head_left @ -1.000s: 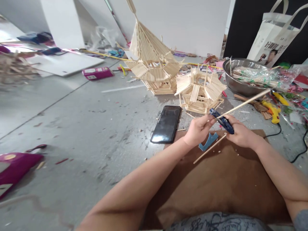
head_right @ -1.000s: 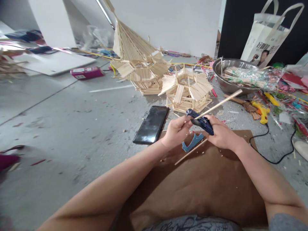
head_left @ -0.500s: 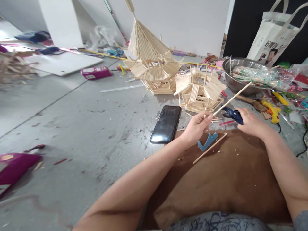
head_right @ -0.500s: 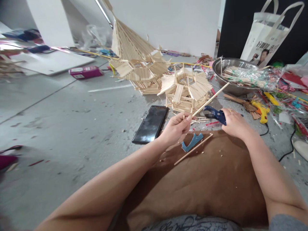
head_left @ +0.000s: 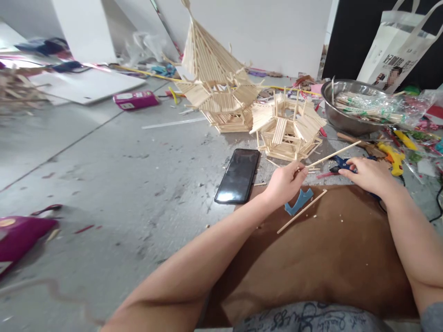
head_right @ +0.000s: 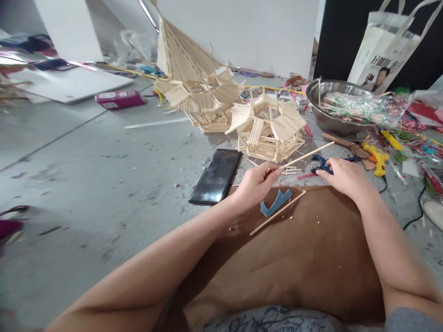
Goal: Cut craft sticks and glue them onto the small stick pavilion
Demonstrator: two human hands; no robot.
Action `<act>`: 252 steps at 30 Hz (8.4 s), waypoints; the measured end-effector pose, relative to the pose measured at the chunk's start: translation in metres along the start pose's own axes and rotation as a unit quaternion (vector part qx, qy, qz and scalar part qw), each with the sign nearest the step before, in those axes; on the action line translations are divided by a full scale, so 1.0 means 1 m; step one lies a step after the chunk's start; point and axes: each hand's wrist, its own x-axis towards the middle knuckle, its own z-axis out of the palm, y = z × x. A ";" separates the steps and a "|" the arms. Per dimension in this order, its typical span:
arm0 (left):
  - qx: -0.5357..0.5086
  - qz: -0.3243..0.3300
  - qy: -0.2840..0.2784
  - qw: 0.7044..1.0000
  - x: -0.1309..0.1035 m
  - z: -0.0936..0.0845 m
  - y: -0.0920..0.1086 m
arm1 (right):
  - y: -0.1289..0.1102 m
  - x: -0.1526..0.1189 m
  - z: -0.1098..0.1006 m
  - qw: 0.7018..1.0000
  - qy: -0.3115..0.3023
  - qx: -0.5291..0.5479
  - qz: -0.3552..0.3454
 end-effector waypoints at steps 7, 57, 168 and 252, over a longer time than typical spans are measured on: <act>0.012 0.041 -0.040 0.998 -0.003 0.002 0.004 | -0.031 -0.007 0.007 0.780 -0.002 0.623 -0.054; -0.406 -0.183 -0.246 0.861 -0.003 0.009 0.014 | -0.058 -0.019 0.015 0.767 -0.082 0.636 -0.040; -0.234 -0.092 -0.098 0.963 0.001 0.001 0.009 | -0.024 -0.017 -0.008 0.995 0.091 0.001 -0.046; 0.295 0.182 0.101 0.933 -0.004 0.001 -0.006 | -0.067 -0.034 0.015 0.994 0.073 0.027 -0.077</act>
